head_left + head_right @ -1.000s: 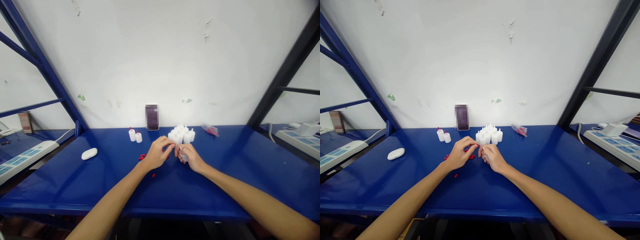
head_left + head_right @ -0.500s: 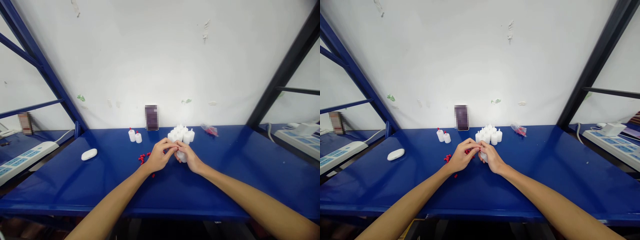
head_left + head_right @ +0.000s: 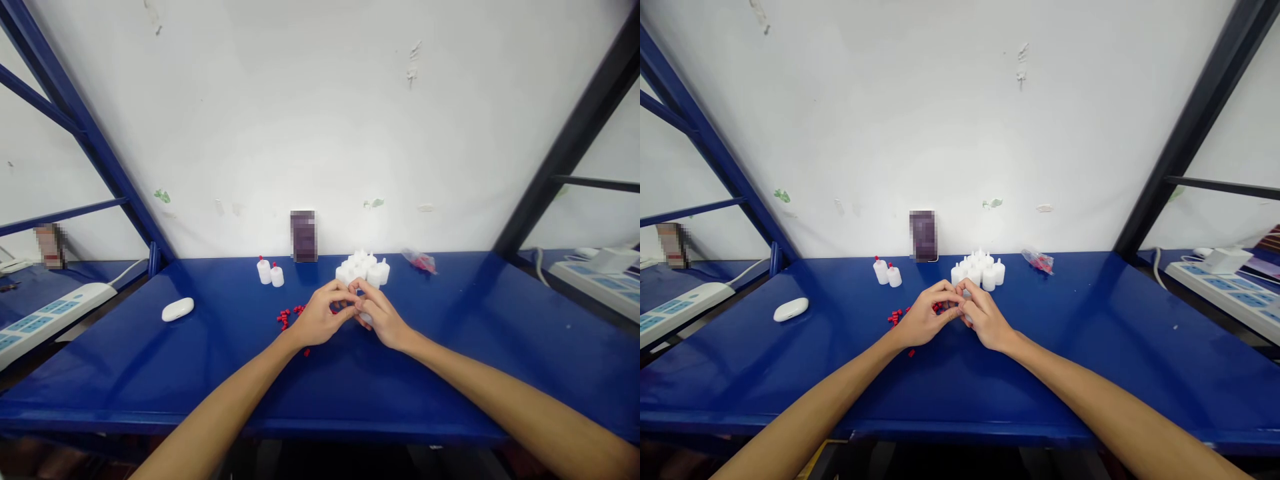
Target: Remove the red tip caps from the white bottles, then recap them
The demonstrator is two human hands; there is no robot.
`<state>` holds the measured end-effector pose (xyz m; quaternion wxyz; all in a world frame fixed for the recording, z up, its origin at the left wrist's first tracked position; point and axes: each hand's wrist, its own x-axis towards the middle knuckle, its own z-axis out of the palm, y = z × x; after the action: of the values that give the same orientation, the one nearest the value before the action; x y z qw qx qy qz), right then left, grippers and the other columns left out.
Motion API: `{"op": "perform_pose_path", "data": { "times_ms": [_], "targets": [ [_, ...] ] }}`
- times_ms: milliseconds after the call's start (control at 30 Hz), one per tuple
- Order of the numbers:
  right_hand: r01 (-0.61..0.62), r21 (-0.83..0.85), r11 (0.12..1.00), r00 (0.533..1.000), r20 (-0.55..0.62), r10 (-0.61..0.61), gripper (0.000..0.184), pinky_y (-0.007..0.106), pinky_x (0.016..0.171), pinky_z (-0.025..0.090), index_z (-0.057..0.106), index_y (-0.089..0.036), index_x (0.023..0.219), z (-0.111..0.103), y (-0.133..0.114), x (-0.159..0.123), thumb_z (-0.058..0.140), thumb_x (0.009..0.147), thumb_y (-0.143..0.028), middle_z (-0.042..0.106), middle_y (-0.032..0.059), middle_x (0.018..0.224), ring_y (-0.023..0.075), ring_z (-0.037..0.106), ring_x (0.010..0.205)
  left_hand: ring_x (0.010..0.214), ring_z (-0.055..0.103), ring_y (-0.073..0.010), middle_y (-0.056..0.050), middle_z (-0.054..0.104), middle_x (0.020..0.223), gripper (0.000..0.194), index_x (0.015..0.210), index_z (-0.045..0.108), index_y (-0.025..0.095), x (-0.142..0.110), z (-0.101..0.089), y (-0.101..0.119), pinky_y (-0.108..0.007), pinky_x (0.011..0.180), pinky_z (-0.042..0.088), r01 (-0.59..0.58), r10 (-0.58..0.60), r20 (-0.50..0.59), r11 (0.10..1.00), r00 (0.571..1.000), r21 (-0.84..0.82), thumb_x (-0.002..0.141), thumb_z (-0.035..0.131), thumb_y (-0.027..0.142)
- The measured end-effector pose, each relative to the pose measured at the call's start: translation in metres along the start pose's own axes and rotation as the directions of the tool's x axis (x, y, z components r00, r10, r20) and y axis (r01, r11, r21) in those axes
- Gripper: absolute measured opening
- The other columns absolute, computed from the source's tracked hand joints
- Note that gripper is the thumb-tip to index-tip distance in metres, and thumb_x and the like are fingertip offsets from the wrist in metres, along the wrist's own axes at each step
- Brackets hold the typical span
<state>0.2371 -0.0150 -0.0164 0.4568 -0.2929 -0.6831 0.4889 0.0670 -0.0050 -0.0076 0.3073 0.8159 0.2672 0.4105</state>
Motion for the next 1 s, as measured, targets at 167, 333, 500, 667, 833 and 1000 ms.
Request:
{"op": "perform_pose_path", "data": {
  "times_ms": [167, 333, 500, 667, 833, 1000],
  "targets": [
    [0.000, -0.020, 1.000, 1.000, -0.017, 0.000, 0.008, 0.021, 0.042, 0.029, 0.041, -0.023, 0.089, 0.001, 0.004, 0.000, 0.044, 0.089, -0.030, 0.041, -0.0090, 0.054, 0.0094, 0.035, 0.043, 0.083, 0.055, -0.0145, -0.005, 0.056, 0.096, 0.021, 0.100, 0.069, 0.018, -0.001, 0.000, 0.001, -0.028, 0.078, 0.046, -0.008, 0.007, 0.020, 1.000, 1.000, 0.016, 0.093, 0.057, 0.033],
    [-0.034, -0.086, 0.996, 0.998, -0.059, 0.029, 0.026, 0.024, 0.051, 0.039, 0.041, -0.025, 0.108, -0.001, 0.009, 0.003, 0.044, 0.092, -0.044, 0.050, -0.0063, 0.063, 0.0130, 0.046, 0.052, 0.079, 0.055, -0.0136, -0.005, 0.056, 0.093, 0.021, 0.099, 0.064, 0.017, 0.003, -0.007, 0.001, -0.028, 0.075, 0.046, -0.001, 0.005, -0.046, 0.997, 0.999, 0.083, 0.096, 0.049, 0.031],
    [-0.009, -0.166, 0.986, 0.999, -0.048, 0.001, 0.020, 0.029, 0.064, 0.038, 0.041, -0.024, 0.107, -0.004, 0.009, 0.004, 0.037, 0.087, -0.024, 0.051, -0.0042, 0.068, 0.0153, 0.048, 0.063, 0.094, 0.054, -0.0190, -0.005, 0.056, 0.097, 0.015, 0.094, 0.063, 0.019, 0.002, -0.065, -0.020, -0.034, 0.088, 0.044, 0.092, 0.121, -0.449, 0.900, 0.885, 0.425, 0.092, 0.054, 0.030],
    [0.010, -0.283, 0.959, 1.000, 0.012, -0.007, 0.021, 0.028, 0.067, 0.036, 0.046, -0.023, 0.100, -0.002, 0.009, 0.004, 0.042, 0.081, -0.014, 0.053, -0.0028, 0.078, 0.0150, 0.046, 0.068, 0.100, 0.053, -0.0222, -0.006, 0.055, 0.100, 0.019, 0.096, 0.068, 0.021, -0.011, -0.127, -0.053, -0.039, 0.097, 0.042, 0.314, 0.139, -0.608, 0.753, 0.782, 0.578, 0.089, 0.057, 0.035],
    [-0.045, -0.384, 0.922, 0.998, 0.020, 0.057, 0.013, 0.030, 0.071, 0.038, 0.059, -0.021, 0.094, -0.001, 0.006, 0.005, 0.048, 0.089, -0.027, 0.059, 0.0001, 0.082, 0.0174, 0.052, 0.075, 0.115, 0.046, -0.0252, -0.007, 0.052, 0.115, 0.022, 0.098, 0.071, 0.024, -0.016, -0.136, -0.069, -0.044, 0.105, 0.035, 0.388, 0.087, -0.616, 0.705, 0.783, 0.593, 0.089, 0.057, 0.038],
    [-0.008, -0.294, 0.956, 0.991, -0.131, -0.032, 0.019, 0.032, 0.079, 0.040, 0.061, -0.021, 0.092, -0.006, 0.003, 0.007, 0.044, 0.090, -0.029, 0.063, 0.0025, 0.089, 0.0209, 0.057, 0.087, 0.117, 0.044, -0.0274, -0.008, 0.051, 0.120, 0.022, 0.098, 0.071, 0.024, -0.017, -0.133, -0.073, -0.048, 0.105, 0.035, 0.397, 0.053, -0.577, 0.676, 0.815, 0.621, 0.089, 0.056, 0.038]
  ]
}}
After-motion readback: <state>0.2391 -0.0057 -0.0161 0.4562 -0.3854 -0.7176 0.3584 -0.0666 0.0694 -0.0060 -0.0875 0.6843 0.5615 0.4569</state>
